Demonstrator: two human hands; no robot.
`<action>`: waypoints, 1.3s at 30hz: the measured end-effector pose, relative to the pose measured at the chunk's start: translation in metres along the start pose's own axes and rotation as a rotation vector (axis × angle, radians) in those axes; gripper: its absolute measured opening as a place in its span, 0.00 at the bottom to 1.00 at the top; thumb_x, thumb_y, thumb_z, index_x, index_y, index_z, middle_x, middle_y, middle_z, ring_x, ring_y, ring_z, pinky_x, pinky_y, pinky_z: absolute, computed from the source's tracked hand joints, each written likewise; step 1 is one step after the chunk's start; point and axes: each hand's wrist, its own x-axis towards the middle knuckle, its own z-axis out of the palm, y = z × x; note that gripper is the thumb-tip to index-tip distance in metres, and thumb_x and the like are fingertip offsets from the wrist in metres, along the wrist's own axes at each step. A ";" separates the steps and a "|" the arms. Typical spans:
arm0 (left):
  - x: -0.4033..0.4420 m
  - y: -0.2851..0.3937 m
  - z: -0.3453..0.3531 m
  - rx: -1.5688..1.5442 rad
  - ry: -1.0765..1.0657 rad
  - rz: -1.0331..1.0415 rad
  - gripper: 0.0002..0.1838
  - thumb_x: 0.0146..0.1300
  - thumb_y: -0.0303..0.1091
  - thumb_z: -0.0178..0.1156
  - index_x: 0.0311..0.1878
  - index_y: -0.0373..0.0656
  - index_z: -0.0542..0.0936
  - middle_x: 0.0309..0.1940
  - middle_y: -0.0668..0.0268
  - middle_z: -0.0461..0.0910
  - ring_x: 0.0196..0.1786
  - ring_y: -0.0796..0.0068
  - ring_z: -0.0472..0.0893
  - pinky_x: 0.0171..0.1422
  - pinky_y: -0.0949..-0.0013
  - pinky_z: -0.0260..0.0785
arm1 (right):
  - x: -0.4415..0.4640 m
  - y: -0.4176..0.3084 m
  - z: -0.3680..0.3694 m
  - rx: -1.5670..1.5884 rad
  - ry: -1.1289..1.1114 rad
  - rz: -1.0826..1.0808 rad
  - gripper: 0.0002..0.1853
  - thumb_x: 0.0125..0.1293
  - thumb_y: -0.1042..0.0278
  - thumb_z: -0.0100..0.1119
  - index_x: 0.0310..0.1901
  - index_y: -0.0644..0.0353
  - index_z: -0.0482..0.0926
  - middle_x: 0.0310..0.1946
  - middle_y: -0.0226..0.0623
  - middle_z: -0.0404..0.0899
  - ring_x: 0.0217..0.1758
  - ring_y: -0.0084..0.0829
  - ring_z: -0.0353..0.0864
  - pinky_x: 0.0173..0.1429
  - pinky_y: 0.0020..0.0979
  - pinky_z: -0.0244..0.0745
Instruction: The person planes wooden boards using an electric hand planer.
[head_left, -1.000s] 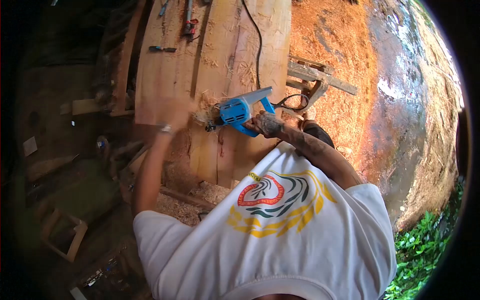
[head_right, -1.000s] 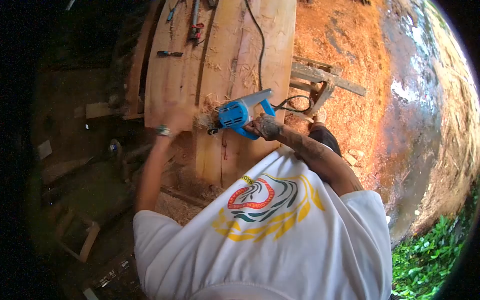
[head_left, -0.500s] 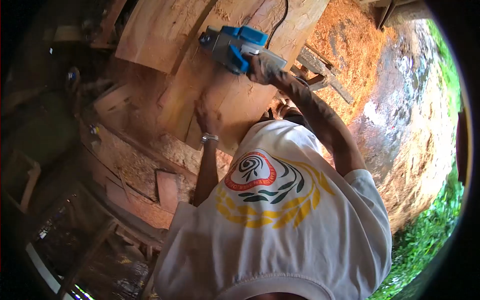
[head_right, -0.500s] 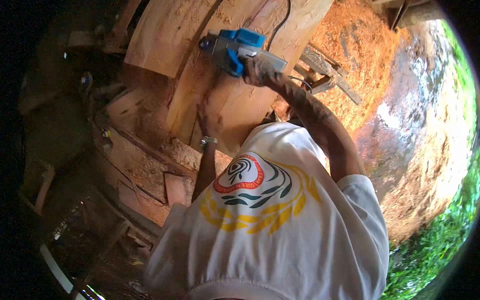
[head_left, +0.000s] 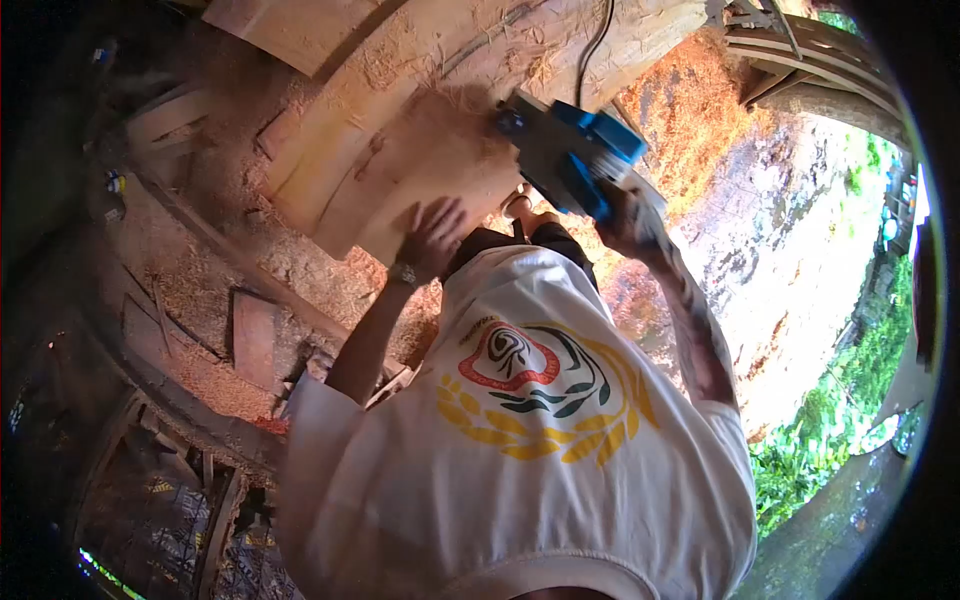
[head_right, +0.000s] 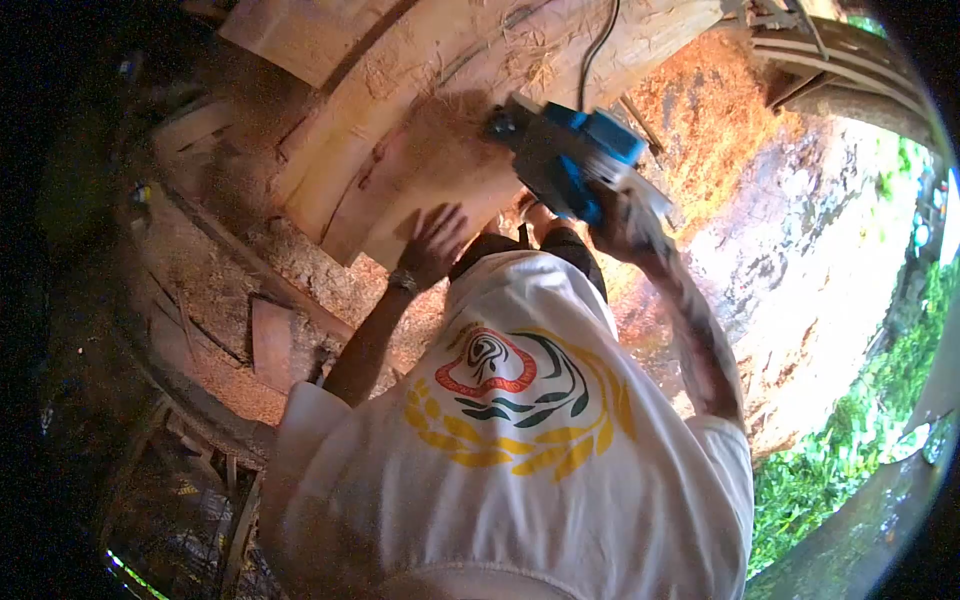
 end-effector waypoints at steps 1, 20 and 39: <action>-0.002 -0.009 0.001 0.022 0.019 0.004 0.31 0.71 0.41 0.55 0.77 0.48 0.68 0.80 0.61 0.61 0.83 0.56 0.57 0.82 0.33 0.45 | 0.001 -0.032 -0.034 0.065 -0.097 0.167 0.24 0.56 0.76 0.59 0.57 0.68 0.76 0.32 0.62 0.82 0.38 0.66 0.83 0.41 0.54 0.78; 0.084 -0.256 -0.047 0.371 0.691 -0.742 0.34 0.72 0.62 0.49 0.76 0.56 0.68 0.76 0.58 0.67 0.79 0.52 0.62 0.78 0.33 0.51 | -0.084 -0.094 0.060 0.902 0.036 0.501 0.33 0.64 0.49 0.72 0.57 0.73 0.77 0.28 0.32 0.82 0.31 0.24 0.81 0.34 0.29 0.75; 0.072 -0.272 -0.042 0.603 0.574 -0.956 0.37 0.72 0.71 0.40 0.77 0.65 0.67 0.70 0.55 0.72 0.71 0.37 0.68 0.78 0.35 0.50 | -0.047 -0.117 0.138 0.896 -0.047 0.558 0.28 0.73 0.43 0.60 0.40 0.69 0.80 0.24 0.34 0.78 0.27 0.23 0.76 0.29 0.31 0.71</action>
